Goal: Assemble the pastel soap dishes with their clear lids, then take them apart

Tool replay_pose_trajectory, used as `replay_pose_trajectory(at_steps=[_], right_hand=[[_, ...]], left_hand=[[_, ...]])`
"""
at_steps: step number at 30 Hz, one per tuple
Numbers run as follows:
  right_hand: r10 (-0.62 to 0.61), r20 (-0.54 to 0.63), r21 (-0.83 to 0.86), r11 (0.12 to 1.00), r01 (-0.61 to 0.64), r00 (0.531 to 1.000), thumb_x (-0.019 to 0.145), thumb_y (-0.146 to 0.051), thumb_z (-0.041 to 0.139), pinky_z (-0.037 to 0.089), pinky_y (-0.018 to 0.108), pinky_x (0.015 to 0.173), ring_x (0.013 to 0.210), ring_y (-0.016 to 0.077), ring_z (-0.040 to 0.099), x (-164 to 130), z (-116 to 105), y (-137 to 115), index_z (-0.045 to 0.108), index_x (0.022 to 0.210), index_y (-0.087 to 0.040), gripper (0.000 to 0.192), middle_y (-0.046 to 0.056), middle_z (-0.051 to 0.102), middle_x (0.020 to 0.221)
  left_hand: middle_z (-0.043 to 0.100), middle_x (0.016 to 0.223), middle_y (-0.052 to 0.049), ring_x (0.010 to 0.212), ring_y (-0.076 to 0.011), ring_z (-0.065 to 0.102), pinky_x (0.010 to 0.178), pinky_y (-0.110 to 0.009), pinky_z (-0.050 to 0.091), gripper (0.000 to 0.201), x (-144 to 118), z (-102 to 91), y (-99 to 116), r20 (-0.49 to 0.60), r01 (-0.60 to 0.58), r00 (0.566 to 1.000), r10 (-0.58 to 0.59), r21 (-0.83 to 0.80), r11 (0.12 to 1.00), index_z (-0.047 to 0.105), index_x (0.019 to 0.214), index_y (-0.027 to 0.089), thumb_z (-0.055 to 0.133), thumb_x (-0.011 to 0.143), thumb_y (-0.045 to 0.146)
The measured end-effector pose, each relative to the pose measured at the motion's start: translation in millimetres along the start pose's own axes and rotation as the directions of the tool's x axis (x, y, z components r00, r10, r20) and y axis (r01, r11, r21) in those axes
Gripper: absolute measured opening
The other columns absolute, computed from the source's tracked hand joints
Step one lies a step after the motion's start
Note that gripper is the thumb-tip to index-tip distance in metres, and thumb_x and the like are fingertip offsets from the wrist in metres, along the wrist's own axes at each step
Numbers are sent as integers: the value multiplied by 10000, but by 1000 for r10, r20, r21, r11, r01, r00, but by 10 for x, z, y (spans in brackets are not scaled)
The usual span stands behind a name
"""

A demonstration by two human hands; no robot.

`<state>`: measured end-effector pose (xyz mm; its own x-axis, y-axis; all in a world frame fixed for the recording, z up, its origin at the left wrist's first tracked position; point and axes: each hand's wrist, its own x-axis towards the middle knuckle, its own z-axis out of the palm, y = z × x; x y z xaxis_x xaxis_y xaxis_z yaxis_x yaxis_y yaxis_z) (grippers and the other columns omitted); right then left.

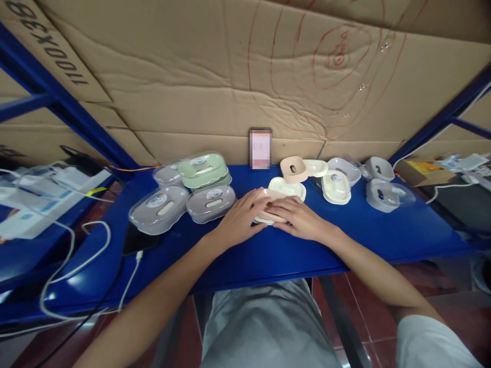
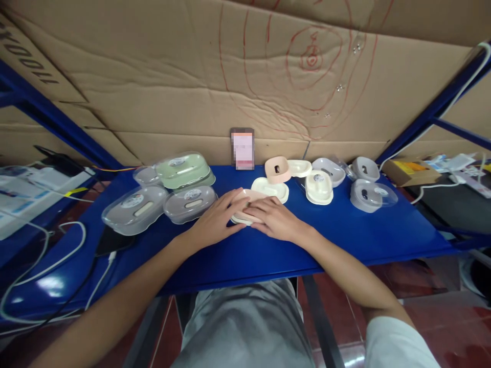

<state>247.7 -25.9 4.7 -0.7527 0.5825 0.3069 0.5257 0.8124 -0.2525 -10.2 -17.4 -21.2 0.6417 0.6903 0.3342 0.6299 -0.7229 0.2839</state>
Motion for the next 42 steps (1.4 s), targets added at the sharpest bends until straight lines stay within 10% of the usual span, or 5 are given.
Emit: replay_pose_trajectory(at_steps=[18, 26, 34, 42], right_hand=[[-150, -7, 38, 988, 150, 989, 1107, -309, 541, 502, 477, 1195, 1387, 261, 641, 18, 41, 54, 652, 1489, -267, 400, 82, 709, 1452], [198, -166, -71, 975, -211, 966, 1124, -358, 464, 504, 504, 1101, 1310, 303, 680, -85, -207, 440, 728, 1367, -221, 384, 97, 754, 1370], [302, -60, -154, 939, -308, 951, 1101, -440, 520, 463, 465, 1066, 1199, 299, 708, -71, -118, 560, 693, 1398, -229, 403, 105, 784, 1279], [369, -216, -247, 875, -416, 904, 1072, -425, 549, 276, 533, 1193, 1362, 357, 550, 144, -36, 640, 527, 1569, -167, 560, 177, 669, 1430]], left_hand=[[261, 1781, -189, 1671, -340, 210, 1288, -575, 340, 586, -29, -14, 4, 156, -28, 987, 33, -35, 999, 386, 1652, 211, 500, 1104, 385], [362, 1723, -169, 1621, -385, 320, 1283, -594, 351, 476, -18, -141, 68, 144, 20, 989, -16, -27, 999, 662, 1395, 240, 736, 934, 336], [436, 1663, -202, 1581, -393, 386, 1294, -641, 326, 402, -55, -88, 55, 64, 48, 997, -50, 28, 998, 627, 1298, 175, 675, 907, 253], [551, 1556, -205, 1502, -374, 497, 1307, -629, 303, 453, -10, -101, 116, 47, 46, 997, -53, 145, 988, 623, 1341, 153, 595, 889, 158]])
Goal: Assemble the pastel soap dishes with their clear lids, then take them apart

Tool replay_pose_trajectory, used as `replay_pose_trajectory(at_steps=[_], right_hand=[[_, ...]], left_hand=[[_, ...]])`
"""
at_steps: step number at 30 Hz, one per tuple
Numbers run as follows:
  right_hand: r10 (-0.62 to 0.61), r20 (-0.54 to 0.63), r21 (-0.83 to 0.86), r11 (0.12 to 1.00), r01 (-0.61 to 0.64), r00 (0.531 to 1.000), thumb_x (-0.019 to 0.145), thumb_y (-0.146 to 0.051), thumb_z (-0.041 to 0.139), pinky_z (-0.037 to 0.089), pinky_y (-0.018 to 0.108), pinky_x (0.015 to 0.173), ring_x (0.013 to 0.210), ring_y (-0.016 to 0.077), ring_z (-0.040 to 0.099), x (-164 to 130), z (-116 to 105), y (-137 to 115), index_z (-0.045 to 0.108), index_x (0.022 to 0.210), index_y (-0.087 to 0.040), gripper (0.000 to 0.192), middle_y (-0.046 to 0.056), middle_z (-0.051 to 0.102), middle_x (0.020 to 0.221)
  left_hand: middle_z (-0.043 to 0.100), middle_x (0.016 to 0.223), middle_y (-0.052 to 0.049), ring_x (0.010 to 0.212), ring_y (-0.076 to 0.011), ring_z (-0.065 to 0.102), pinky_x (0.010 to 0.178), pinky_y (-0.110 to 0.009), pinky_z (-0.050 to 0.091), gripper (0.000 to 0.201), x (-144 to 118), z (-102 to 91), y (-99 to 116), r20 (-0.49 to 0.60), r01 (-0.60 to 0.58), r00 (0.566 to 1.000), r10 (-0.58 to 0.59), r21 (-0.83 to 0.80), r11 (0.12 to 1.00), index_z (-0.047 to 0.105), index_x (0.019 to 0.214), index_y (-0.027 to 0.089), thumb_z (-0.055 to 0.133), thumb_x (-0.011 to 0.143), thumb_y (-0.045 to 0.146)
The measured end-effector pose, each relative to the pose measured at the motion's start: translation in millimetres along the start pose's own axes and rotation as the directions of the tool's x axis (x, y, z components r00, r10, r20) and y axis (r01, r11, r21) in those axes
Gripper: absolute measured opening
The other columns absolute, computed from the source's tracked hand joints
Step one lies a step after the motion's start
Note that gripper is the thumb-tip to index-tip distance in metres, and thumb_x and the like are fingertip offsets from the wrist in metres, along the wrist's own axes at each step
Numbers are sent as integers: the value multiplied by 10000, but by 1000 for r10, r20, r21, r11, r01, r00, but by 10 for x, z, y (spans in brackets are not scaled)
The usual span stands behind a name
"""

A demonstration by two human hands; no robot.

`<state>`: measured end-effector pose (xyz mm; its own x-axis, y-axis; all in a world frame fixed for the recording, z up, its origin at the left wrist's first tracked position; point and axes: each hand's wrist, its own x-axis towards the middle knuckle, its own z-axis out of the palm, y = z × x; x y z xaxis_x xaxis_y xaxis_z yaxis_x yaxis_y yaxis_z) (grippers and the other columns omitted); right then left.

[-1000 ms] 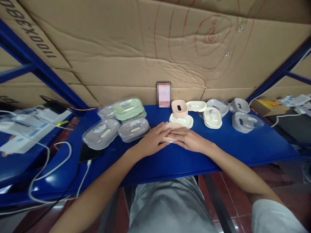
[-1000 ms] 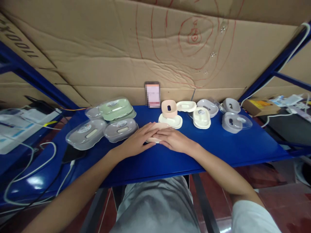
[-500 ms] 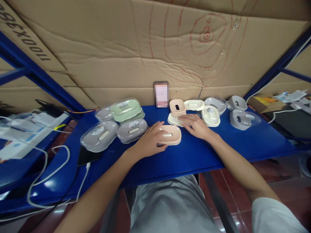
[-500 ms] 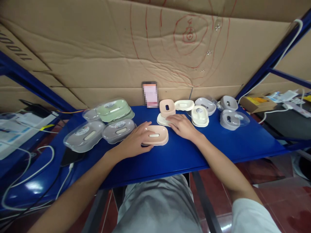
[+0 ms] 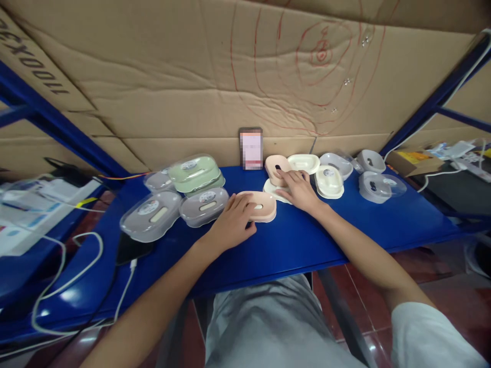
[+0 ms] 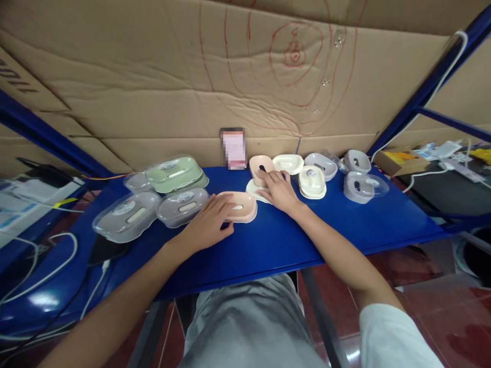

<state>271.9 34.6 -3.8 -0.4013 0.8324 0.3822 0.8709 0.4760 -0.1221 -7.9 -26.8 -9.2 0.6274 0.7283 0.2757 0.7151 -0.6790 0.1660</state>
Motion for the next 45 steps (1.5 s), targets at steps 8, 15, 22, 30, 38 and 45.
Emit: replay_pose_trajectory(at_steps=[8, 15, 22, 30, 38, 45], right_hand=[[-8, 35, 22, 1000, 7, 999, 1081, -320, 447, 289, 542, 1159, 1374, 344, 543, -103, -60, 165, 682, 1407, -229, 412, 152, 648, 1461], [267, -54, -159, 949, -273, 962, 1084, -506, 434, 290, 676, 1182, 1513, 417, 426, -250, -445, 764, 539, 1549, -218, 557, 203, 481, 1649], [610, 23, -173, 782, -598, 792, 910, -678, 666, 478, 671, 1055, 1367, 486, 557, -340, -593, 917, 516, 1553, -220, 803, 214, 506, 1609], [339, -450, 117, 940, -321, 826, 974, -552, 601, 501, 607, 1100, 1321, 405, 599, -328, -755, 619, 532, 1420, -175, 588, 228, 620, 1406], [-394, -63, 506, 779, 370, 917, 1034, -398, 612, 471, 556, 1215, 1496, 310, 514, -334, -318, -254, 483, 1552, -254, 553, 159, 563, 1576], [-493, 28, 441, 786, 432, 869, 1006, -343, 632, 382, 583, 1276, 1602, 339, 369, -416, -74, -351, 387, 1666, -223, 714, 184, 400, 1713]], left_hand=[[661, 1440, -135, 1387, -336, 591, 1251, -577, 348, 400, 2, -52, -13, 15, -26, 1000, 26, -1, 1000, 670, 1307, 213, 593, 916, 170], [727, 1328, -29, 1291, -268, 640, 1063, -460, 379, 242, -19, -150, 75, 83, -171, 980, 183, -134, 976, 746, 1200, 328, 678, 971, 292], [706, 1373, -36, 1315, -265, 617, 1068, -440, 372, 291, -26, -157, 113, 99, -176, 975, 197, -190, 966, 750, 1260, 348, 700, 976, 310], [384, 1700, -124, 1549, -369, 414, 1241, -550, 392, 687, -16, -156, 66, 83, -77, 991, 108, -316, 946, 563, 1515, 310, 831, 885, 364], [139, 1798, -185, 1656, -401, 225, 1306, -600, 313, 1284, -10, -111, -120, 48, -2, 999, 21, -364, 931, -13, 1727, 347, 900, 829, 453], [316, 1735, -172, 1604, -362, 355, 1307, -554, 340, 1029, 3, -64, -148, 59, -52, 994, 87, -442, 895, 140, 1722, 304, 783, 936, 474]])
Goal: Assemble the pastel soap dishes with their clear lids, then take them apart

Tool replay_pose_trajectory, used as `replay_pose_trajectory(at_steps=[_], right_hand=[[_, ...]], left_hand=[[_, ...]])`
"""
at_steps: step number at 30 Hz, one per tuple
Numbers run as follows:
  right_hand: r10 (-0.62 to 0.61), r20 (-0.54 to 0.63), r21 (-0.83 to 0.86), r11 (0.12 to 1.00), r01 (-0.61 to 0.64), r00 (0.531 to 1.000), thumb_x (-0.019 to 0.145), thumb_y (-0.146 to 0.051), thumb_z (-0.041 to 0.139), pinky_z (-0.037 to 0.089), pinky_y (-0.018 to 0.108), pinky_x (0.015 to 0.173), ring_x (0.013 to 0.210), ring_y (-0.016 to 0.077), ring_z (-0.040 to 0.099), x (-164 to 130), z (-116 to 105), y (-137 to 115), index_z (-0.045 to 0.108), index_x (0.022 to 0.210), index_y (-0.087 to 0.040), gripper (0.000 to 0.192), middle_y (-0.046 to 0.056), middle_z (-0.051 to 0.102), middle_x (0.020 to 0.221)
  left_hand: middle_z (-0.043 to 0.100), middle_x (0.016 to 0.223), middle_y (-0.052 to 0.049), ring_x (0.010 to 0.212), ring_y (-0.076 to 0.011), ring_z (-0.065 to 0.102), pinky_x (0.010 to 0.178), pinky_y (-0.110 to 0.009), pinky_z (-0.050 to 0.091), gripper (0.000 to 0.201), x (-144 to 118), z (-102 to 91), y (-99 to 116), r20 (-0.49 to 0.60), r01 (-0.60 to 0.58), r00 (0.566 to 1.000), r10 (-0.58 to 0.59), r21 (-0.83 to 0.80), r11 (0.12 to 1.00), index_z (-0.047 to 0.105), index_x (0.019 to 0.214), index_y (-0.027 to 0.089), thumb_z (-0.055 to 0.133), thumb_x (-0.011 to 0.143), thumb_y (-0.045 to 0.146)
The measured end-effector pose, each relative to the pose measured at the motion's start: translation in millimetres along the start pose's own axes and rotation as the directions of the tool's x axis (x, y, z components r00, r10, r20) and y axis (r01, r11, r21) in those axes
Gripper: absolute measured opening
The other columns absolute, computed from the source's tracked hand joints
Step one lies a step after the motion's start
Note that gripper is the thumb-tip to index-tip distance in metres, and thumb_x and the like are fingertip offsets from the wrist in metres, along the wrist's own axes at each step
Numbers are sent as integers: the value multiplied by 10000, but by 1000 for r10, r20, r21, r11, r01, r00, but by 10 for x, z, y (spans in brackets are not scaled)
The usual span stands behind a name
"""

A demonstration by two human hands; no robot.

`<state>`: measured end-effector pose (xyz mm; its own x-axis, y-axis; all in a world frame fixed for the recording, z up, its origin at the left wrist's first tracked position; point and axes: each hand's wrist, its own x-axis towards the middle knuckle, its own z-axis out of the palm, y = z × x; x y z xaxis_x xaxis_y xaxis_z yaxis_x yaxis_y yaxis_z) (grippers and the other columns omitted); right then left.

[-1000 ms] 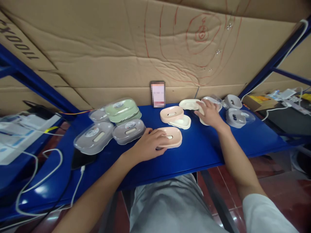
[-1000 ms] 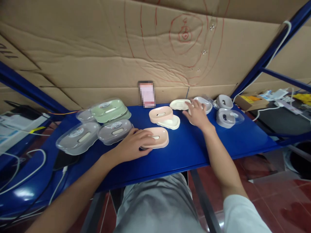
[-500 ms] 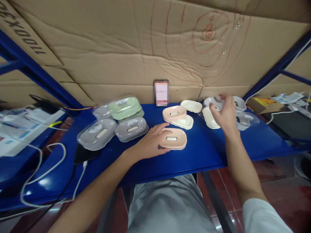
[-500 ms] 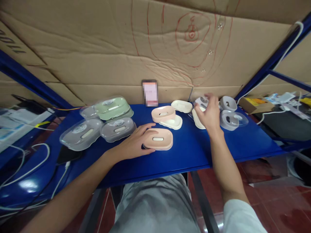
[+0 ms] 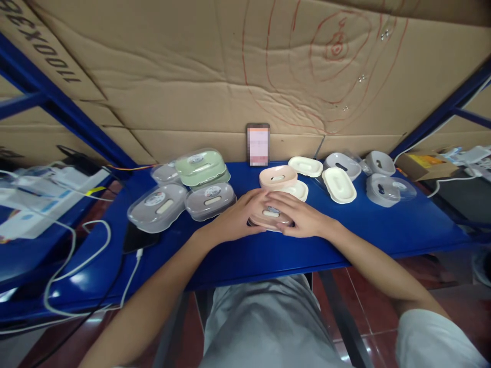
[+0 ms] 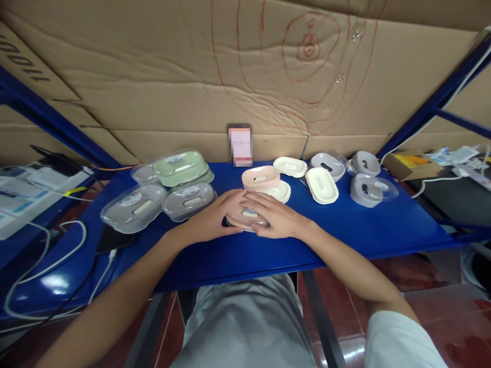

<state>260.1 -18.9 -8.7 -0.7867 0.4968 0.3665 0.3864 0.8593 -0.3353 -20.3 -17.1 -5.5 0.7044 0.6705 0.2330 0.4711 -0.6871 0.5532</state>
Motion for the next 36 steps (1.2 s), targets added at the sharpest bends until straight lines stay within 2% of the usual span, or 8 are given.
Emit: replay_pose_trajectory(at_steps=[6, 10, 15, 20, 24, 30, 33, 36], right_hand=[[21, 52, -164, 986, -12, 998, 1004, -506, 687, 323, 631, 1297, 1624, 373, 309, 39, -10, -65, 407, 1674, -265, 765, 150, 393, 1726], [-14, 83, -161, 987, 27, 996, 1046, -484, 641, 376, 582, 1285, 1634, 347, 302, 40, -35, -81, 360, 1698, -273, 741, 151, 346, 1750], [-60, 75, -156, 985, 71, 995, 1063, -445, 616, 338, 603, 1303, 1639, 355, 284, 8, -4, -66, 326, 1712, -276, 731, 158, 324, 1759], [-36, 72, -144, 989, 46, 997, 1054, -430, 627, 316, 636, 1293, 1639, 374, 268, -7, 17, -27, 390, 1686, -291, 690, 162, 283, 1773], [-2, 39, -75, 997, 5, 999, 1036, -476, 657, 297, 629, 1297, 1634, 364, 270, 10, 28, -17, 436, 1659, -309, 682, 142, 318, 1758], [38, -7, 76, 996, -37, 999, 1050, -453, 634, 321, 567, 1305, 1617, 314, 317, 49, 32, -74, 415, 1630, -231, 658, 193, 395, 1688], [26, -23, 146, 989, -22, 999, 1052, -499, 622, 335, 568, 1298, 1604, 313, 342, 54, -39, -85, 366, 1645, -249, 693, 184, 413, 1677], [70, -138, 197, 979, -42, 988, 1089, -522, 529, 336, 556, 1301, 1589, 302, 374, 33, -169, -49, 294, 1678, -298, 672, 148, 432, 1679]], left_hand=[[282, 1733, -180, 1612, -387, 321, 1313, -578, 318, 1063, -16, 21, -22, 23, 45, 999, -44, -31, 999, 169, 1724, 295, 813, 903, 499], [263, 1731, -170, 1612, -382, 317, 1302, -575, 343, 1140, -17, 38, -24, 55, 42, 998, -37, -100, 994, 104, 1736, 325, 835, 883, 517], [295, 1693, -155, 1579, -377, 363, 1283, -573, 372, 1135, -9, 47, -39, 58, 22, 998, -17, -86, 996, 62, 1738, 363, 814, 903, 524], [320, 1649, -131, 1550, -358, 404, 1246, -551, 425, 1103, -15, 74, -34, 46, 12, 999, -10, -47, 999, -16, 1727, 418, 770, 954, 470], [318, 1642, -140, 1541, -359, 417, 1243, -557, 424, 1092, -23, 82, -55, 29, 12, 1000, -10, -48, 999, -28, 1727, 415, 756, 968, 440], [377, 1612, -144, 1532, -392, 415, 1276, -600, 363, 1178, 13, 115, -71, 9, 60, 998, -59, -82, 995, 117, 1736, 368, 874, 842, 500], [403, 1601, -138, 1517, -383, 435, 1269, -601, 373, 1069, 20, 110, 25, 1, 71, 997, -71, -68, 995, 195, 1723, 356, 837, 878, 487], [408, 1610, -126, 1516, -370, 443, 1269, -575, 384, 1016, -104, -26, 189, -47, 91, 995, -91, -13, 996, 213, 1714, 369, 813, 902, 482]])
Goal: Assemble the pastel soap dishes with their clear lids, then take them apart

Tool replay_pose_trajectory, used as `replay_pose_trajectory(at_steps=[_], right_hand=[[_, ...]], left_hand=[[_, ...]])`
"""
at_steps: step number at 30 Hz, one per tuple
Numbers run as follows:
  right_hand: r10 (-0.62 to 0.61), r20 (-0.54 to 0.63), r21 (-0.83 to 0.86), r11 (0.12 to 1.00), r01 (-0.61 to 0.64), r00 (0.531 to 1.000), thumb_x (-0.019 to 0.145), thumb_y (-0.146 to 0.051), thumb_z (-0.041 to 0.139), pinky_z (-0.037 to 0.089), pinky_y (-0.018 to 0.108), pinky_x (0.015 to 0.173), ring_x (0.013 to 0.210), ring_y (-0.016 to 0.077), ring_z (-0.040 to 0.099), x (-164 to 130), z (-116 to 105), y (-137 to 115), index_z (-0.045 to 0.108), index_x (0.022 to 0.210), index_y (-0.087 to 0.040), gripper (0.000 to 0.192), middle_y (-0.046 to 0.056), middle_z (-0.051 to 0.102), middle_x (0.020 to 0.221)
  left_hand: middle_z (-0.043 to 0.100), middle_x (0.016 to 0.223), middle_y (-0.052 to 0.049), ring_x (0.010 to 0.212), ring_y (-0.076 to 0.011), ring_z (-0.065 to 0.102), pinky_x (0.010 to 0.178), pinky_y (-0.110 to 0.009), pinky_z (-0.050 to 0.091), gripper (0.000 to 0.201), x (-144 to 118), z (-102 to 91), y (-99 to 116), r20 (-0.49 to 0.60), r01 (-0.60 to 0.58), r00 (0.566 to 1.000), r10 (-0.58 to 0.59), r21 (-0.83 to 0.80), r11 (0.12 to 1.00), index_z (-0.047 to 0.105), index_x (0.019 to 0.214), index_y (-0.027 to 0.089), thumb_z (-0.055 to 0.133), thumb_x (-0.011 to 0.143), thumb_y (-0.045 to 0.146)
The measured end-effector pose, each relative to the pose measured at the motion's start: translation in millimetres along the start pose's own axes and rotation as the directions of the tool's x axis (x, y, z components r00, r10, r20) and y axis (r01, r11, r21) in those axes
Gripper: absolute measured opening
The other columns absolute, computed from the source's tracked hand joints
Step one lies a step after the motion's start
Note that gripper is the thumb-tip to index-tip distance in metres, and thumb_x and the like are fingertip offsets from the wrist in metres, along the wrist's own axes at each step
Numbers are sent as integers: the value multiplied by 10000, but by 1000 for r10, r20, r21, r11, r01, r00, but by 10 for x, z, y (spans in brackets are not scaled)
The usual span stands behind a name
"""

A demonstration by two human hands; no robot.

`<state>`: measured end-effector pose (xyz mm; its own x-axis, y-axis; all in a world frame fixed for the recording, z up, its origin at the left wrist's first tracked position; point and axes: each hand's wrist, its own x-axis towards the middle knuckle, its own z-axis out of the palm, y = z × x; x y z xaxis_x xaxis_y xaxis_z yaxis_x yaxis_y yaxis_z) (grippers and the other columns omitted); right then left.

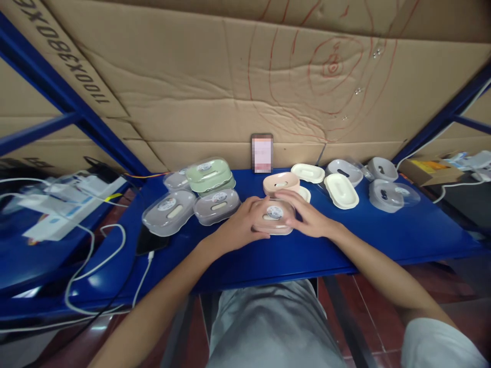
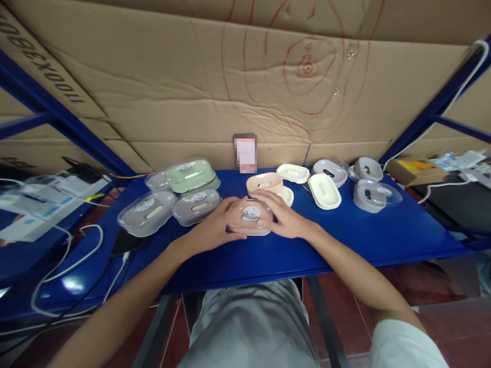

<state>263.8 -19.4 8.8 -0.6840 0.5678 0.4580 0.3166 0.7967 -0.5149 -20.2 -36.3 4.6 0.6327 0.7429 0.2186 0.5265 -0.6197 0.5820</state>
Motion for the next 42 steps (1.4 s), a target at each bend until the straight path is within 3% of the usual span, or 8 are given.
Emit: replay_pose_trajectory(at_steps=[3, 7, 11, 19, 26, 31, 36, 42], right_hand=[[74, -140, -106, 990, -90, 987, 1114, -503, 445, 341, 565, 1289, 1568, 311, 405, -19, -147, 72, 318, 1666, -331, 593, 124, 467, 1660], [210, -161, -405, 877, -259, 964, 1093, -527, 467, 330, 632, 1247, 1543, 379, 414, -52, -246, 254, 461, 1596, -288, 557, 156, 478, 1647], [290, -149, -500, 803, -325, 945, 1106, -465, 438, 362, 618, 1205, 1504, 370, 465, -71, -227, 415, 542, 1524, -230, 491, 173, 528, 1609], [287, -73, -536, 797, -280, 955, 1092, -460, 469, 412, 601, 1180, 1470, 366, 504, -80, -168, 440, 556, 1508, -221, 487, 160, 581, 1566], [337, -49, -538, 784, -310, 940, 1081, -469, 475, 471, 631, 1161, 1485, 399, 496, -106, -156, 453, 500, 1570, -228, 546, 171, 486, 1646], [378, -38, -537, 773, -338, 925, 1086, -477, 460, 521, 616, 1126, 1444, 397, 549, -97, -166, 383, 462, 1595, -231, 566, 173, 462, 1662], [405, -32, -543, 760, -356, 914, 1093, -478, 449, 581, 586, 1040, 1321, 391, 646, -75, -183, 298, 453, 1593, -227, 559, 172, 500, 1619], [399, -42, -554, 754, -354, 916, 1091, -496, 445, 592, 577, 1022, 1297, 387, 658, -81, -176, 316, 456, 1595, -253, 560, 161, 513, 1602]], left_hand=[[421, 1612, -112, 1510, -370, 455, 1267, -572, 387, 973, -331, -326, 88, -187, 105, 979, -82, 113, 988, 222, 1705, 386, 781, 919, 522], [497, 1503, -111, 1439, -389, 511, 1254, -600, 405, 858, -889, -852, -65, -519, 359, 840, -157, 315, 879, 353, 1645, 348, 750, 903, 514], [506, 1476, -92, 1483, -420, 454, 1278, -620, 378, 935, -1180, -1113, -348, -596, 499, 768, -236, 325, 803, 324, 1646, 359, 746, 838, 566], [539, 1520, -38, 1514, -390, 437, 1278, -614, 369, 793, -1154, -1090, -603, -567, 545, 755, -330, 262, 796, 397, 1544, 367, 721, 853, 583], [545, 1506, -87, 1478, -348, 498, 1264, -543, 415, 765, -1046, -942, -537, -560, 501, 774, -296, 256, 826, 457, 1509, 287, 772, 848, 510], [509, 1558, -97, 1429, -421, 553, 1142, -623, 533, 813, -955, -746, -309, -656, 659, 630, -415, 170, 732, 429, 1576, 365, 801, 869, 515], [498, 1577, -162, 1384, -489, 577, 1056, -701, 556, 884, -866, -729, -155, -693, 769, 519, -499, 125, 627, 420, 1609, 302, 780, 863, 614], [465, 1596, -170, 1369, -488, 582, 1069, -698, 533, 860, -811, -717, -106, -687, 793, 502, -525, 124, 596, 406, 1596, 310, 754, 877, 628]])
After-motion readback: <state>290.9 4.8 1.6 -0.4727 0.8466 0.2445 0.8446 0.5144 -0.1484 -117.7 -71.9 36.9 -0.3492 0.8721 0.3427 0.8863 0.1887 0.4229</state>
